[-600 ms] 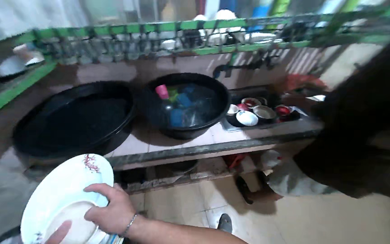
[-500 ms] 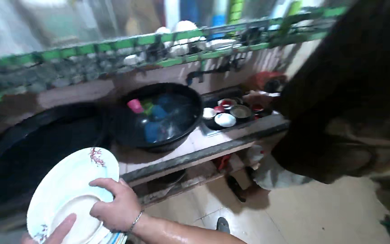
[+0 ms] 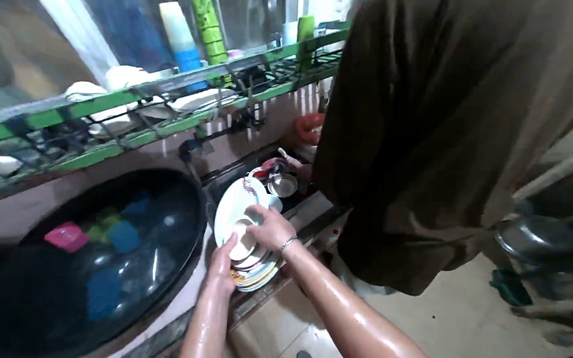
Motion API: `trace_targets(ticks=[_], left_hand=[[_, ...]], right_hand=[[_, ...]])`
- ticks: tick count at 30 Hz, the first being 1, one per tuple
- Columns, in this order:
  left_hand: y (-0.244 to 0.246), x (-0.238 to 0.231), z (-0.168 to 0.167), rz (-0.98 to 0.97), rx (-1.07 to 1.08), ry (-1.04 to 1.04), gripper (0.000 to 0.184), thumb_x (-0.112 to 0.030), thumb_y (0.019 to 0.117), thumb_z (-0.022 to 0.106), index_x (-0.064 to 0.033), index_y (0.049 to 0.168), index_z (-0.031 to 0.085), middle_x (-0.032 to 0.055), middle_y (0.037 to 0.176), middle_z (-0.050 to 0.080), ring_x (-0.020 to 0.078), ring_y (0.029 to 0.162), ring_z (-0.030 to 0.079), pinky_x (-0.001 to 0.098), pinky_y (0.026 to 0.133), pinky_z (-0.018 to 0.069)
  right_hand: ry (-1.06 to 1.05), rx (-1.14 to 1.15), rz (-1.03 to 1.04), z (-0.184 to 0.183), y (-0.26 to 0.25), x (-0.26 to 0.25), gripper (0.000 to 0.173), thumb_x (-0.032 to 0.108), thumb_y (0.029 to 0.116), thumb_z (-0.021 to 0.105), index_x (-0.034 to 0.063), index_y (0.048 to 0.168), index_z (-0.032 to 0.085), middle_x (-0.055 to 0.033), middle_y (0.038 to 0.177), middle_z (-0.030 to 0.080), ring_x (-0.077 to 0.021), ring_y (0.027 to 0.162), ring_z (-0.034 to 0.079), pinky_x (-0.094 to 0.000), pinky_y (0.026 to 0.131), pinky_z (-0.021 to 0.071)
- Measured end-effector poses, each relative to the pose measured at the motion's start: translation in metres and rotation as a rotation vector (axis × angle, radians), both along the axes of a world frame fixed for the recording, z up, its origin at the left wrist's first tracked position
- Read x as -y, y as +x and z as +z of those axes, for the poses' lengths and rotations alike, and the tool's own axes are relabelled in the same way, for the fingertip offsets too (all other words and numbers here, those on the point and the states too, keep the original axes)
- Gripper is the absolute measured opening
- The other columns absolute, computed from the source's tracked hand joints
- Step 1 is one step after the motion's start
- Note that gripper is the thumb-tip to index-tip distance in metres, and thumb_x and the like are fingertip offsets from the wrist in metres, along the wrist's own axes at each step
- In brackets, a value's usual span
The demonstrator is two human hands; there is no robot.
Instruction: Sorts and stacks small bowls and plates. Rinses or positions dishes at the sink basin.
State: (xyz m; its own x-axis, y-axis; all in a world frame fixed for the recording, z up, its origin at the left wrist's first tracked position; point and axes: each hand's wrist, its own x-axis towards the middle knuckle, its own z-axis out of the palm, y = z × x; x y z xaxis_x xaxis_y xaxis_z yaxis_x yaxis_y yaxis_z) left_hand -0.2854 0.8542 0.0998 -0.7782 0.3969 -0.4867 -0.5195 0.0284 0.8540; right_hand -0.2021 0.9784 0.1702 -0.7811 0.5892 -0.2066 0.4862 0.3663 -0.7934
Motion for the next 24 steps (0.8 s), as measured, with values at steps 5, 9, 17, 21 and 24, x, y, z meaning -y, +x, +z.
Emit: trace_targets(ticks=[5,9,17,21,24], left_hand=[[-0.001,-0.077,-0.046,-0.073,0.222,-0.054,0.045,-0.039,0.1044,0.058,-0.0067,0.136,0.060,0.0177,0.128,0.067,0.0316,0.117,0.066,0.0544,0.095,0.0557],[-0.010,-0.130,-0.074,-0.083,0.424,-0.047,0.042,-0.036,0.1081,0.047,-0.0057,0.137,0.056,0.0202,0.125,0.065,0.0333,0.110,0.066,0.0540,0.089,0.0563],[-0.077,-0.269,-0.099,-0.298,0.712,0.267,0.040,-0.042,0.1089,0.043,-0.0073,0.115,0.063,0.0112,0.089,0.068,0.0222,0.077,0.068,0.0409,0.068,0.0590],[-0.101,-0.293,-0.115,-0.544,0.336,0.319,0.044,-0.041,0.1108,0.041,-0.0154,0.146,0.050,0.0095,0.129,0.065,0.0208,0.112,0.064,0.0423,0.091,0.0566],[-0.109,-0.316,-0.130,-0.594,0.234,0.336,0.043,-0.027,0.1129,0.038,-0.0121,0.154,0.041,0.0086,0.140,0.060,0.0151,0.121,0.062,0.0357,0.100,0.0565]], right_hand=[[0.012,0.295,-0.007,-0.032,-0.018,-0.080,0.053,0.045,0.0924,0.067,0.0366,0.144,0.058,-0.0167,0.147,0.055,-0.0414,0.121,0.061,-0.0670,0.094,0.0497],[0.018,0.469,-0.041,-0.051,-0.043,-0.123,0.055,0.048,0.0950,0.065,0.0318,0.147,0.056,-0.0166,0.138,0.063,-0.0394,0.125,0.061,-0.0674,0.099,0.0473],[0.268,0.861,-0.118,-0.044,-0.146,-0.242,0.059,0.045,0.0972,0.064,0.0124,0.145,0.057,-0.0298,0.148,0.049,-0.0505,0.128,0.054,-0.0697,0.096,0.0474],[0.309,0.903,-0.247,-0.053,-0.191,-0.292,0.049,0.047,0.0890,0.073,0.0114,0.124,0.071,-0.0272,0.139,0.057,-0.0482,0.120,0.060,-0.0706,0.088,0.0508],[0.338,0.984,-0.213,-0.061,-0.221,-0.315,0.043,0.040,0.0921,0.070,0.0058,0.119,0.071,-0.0261,0.134,0.060,-0.0472,0.115,0.063,-0.0703,0.082,0.0526]])
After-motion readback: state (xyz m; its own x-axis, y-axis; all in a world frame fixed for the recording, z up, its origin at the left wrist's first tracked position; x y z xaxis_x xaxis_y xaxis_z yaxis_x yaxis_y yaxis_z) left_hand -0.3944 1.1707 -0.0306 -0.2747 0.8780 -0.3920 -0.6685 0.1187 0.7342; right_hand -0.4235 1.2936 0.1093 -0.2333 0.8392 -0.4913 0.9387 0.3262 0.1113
